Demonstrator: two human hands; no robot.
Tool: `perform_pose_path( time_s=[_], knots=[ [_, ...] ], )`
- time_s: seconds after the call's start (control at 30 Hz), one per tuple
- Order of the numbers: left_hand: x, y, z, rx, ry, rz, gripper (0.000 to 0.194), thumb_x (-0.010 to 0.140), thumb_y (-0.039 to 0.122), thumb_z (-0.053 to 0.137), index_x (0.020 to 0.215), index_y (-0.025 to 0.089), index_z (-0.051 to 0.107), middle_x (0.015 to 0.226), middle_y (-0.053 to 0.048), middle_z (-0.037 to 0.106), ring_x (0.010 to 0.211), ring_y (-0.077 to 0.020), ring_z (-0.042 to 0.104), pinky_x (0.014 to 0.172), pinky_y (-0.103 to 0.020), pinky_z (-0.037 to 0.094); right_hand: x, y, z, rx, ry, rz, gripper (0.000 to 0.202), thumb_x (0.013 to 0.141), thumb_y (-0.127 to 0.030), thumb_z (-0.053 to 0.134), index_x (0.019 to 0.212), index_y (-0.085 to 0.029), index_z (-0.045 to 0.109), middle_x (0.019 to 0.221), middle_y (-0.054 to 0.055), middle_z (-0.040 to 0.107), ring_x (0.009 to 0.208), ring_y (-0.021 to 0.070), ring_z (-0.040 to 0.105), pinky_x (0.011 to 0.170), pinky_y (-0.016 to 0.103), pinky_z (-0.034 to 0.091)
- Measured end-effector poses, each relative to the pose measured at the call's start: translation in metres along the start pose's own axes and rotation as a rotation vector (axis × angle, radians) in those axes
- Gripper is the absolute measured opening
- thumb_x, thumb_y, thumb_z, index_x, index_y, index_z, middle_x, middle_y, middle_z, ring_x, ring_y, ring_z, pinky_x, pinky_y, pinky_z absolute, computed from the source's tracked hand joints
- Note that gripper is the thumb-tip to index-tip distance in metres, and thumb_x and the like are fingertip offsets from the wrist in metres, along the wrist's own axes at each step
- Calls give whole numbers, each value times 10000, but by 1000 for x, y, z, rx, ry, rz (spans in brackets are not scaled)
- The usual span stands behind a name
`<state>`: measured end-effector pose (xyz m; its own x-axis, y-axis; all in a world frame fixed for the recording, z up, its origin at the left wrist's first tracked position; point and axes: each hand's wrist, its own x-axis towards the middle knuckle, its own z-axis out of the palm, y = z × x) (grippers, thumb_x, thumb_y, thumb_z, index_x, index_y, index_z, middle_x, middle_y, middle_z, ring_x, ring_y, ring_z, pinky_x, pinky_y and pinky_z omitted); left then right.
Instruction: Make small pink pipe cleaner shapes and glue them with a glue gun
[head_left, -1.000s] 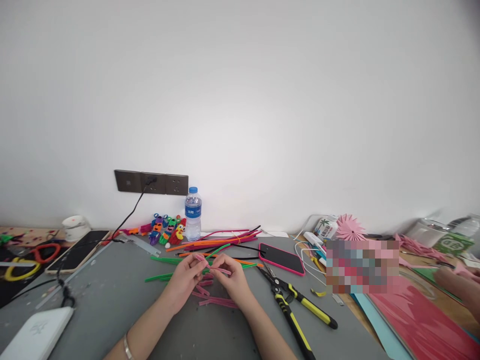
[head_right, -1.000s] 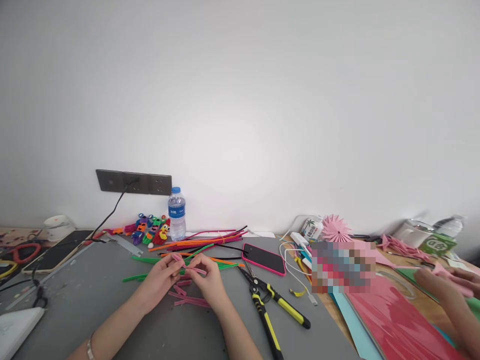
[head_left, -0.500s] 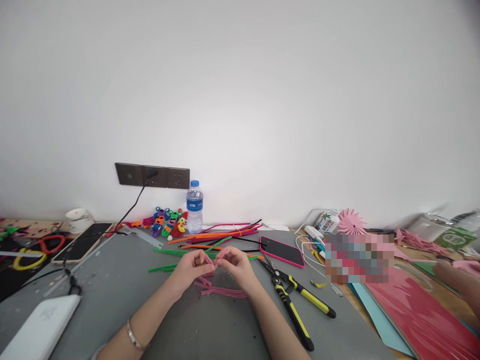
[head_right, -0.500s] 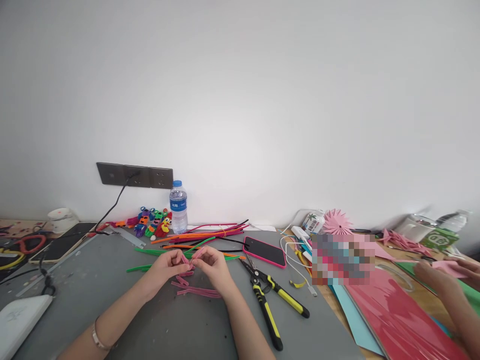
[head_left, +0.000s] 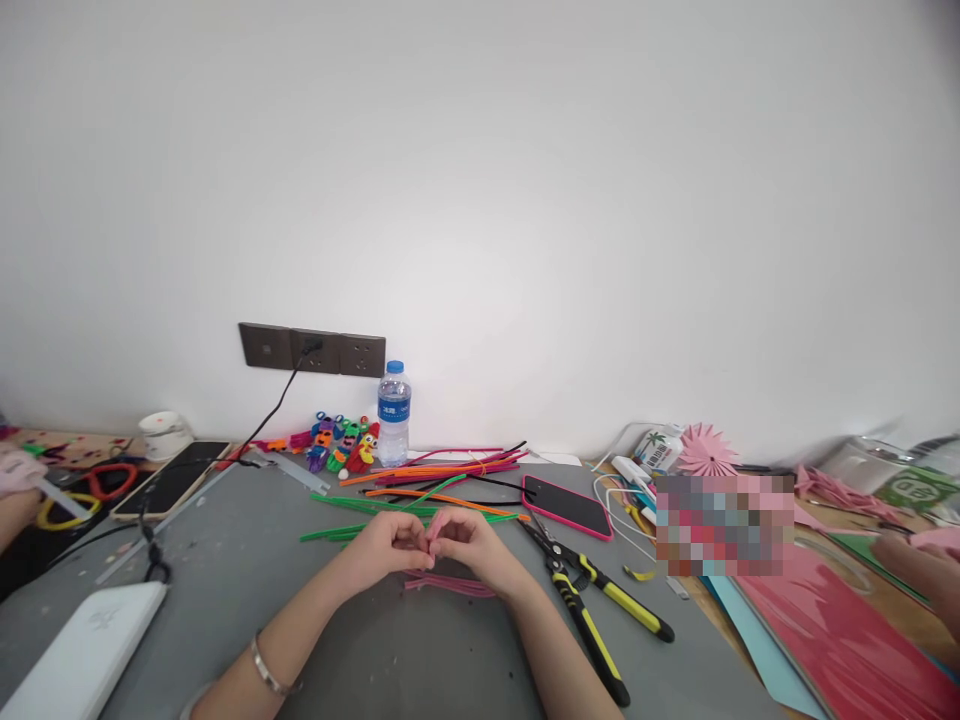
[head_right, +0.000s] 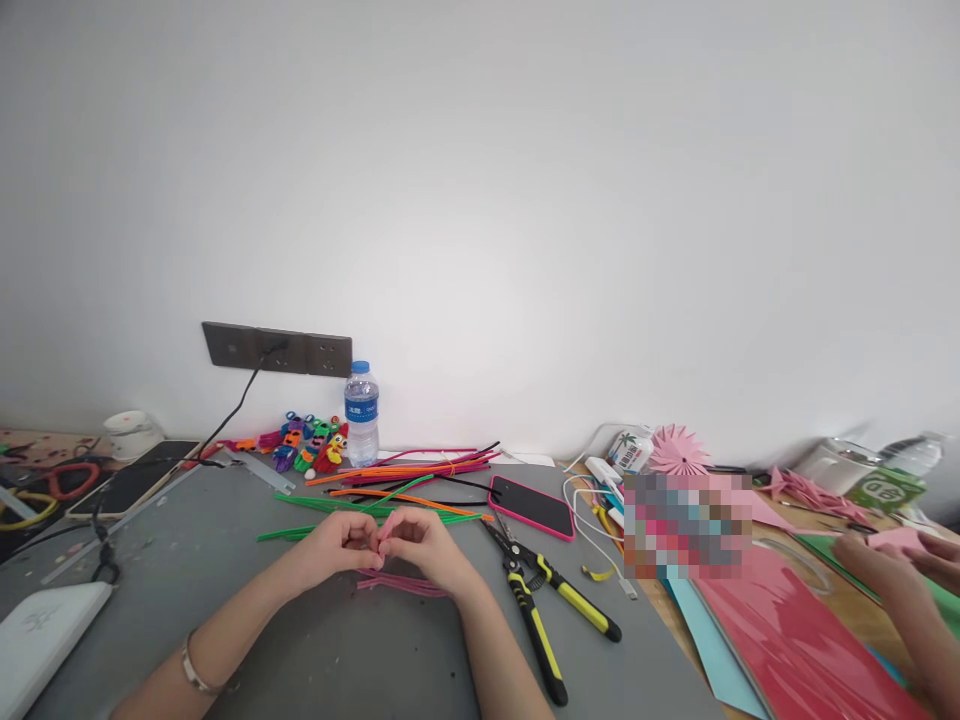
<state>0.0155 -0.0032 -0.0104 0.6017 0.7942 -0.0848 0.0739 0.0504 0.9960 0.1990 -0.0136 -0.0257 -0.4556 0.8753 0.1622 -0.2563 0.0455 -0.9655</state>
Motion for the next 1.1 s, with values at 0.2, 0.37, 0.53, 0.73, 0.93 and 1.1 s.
perform_pose_path(
  time_s=[0.2, 0.37, 0.53, 0.73, 0.93, 1.1],
  knots=[
    [-3, -4, 3, -49, -67, -16, 314, 652, 237, 767, 788, 189, 488, 713, -12, 692, 639, -165, 624, 602, -261, 433, -5, -3, -1, 32, -103, 110, 333, 693, -318, 793, 954, -193, 627, 737, -25, 618, 610, 104, 568, 583, 222, 447],
    [1, -5, 3, -122, -21, 24, 457, 665, 254, 775, 752, 233, 327, 669, 18, 680, 654, -163, 639, 595, -237, 407, -4, -7, 1, 11, -59, 75, 232, 739, -337, 752, 831, -169, 621, 747, -11, 603, 636, 105, 562, 633, 235, 458],
    [1, 0, 3, -116, 46, 33, 372, 670, 294, 777, 750, 208, 424, 680, 5, 682, 658, -159, 634, 605, -240, 415, -1, -5, 0, 7, 32, 14, 266, 721, -374, 758, 793, -188, 582, 789, 1, 606, 651, 120, 548, 608, 236, 454],
    [1, -2, 2, -74, 39, 58, 246, 708, 290, 746, 753, 177, 532, 696, 6, 658, 670, -149, 607, 623, -240, 412, -1, -12, 5, -10, -23, 13, 230, 754, -376, 726, 796, -184, 606, 847, 13, 598, 686, 123, 539, 629, 238, 447],
    [2, 2, 6, -108, 112, 54, 250, 715, 364, 735, 754, 171, 580, 677, 8, 615, 649, -142, 560, 595, -226, 401, 0, -9, 2, -15, 59, -34, 222, 758, -361, 731, 844, -190, 619, 844, 6, 582, 681, 121, 544, 603, 230, 441],
    [-1, 9, 9, -140, 148, 44, 269, 741, 429, 702, 796, 175, 632, 681, 5, 603, 617, -129, 510, 542, -207, 356, 2, -5, 0, -16, 129, -78, 259, 744, -382, 744, 846, -197, 594, 748, -19, 553, 644, 124, 550, 587, 236, 446]
  ],
)
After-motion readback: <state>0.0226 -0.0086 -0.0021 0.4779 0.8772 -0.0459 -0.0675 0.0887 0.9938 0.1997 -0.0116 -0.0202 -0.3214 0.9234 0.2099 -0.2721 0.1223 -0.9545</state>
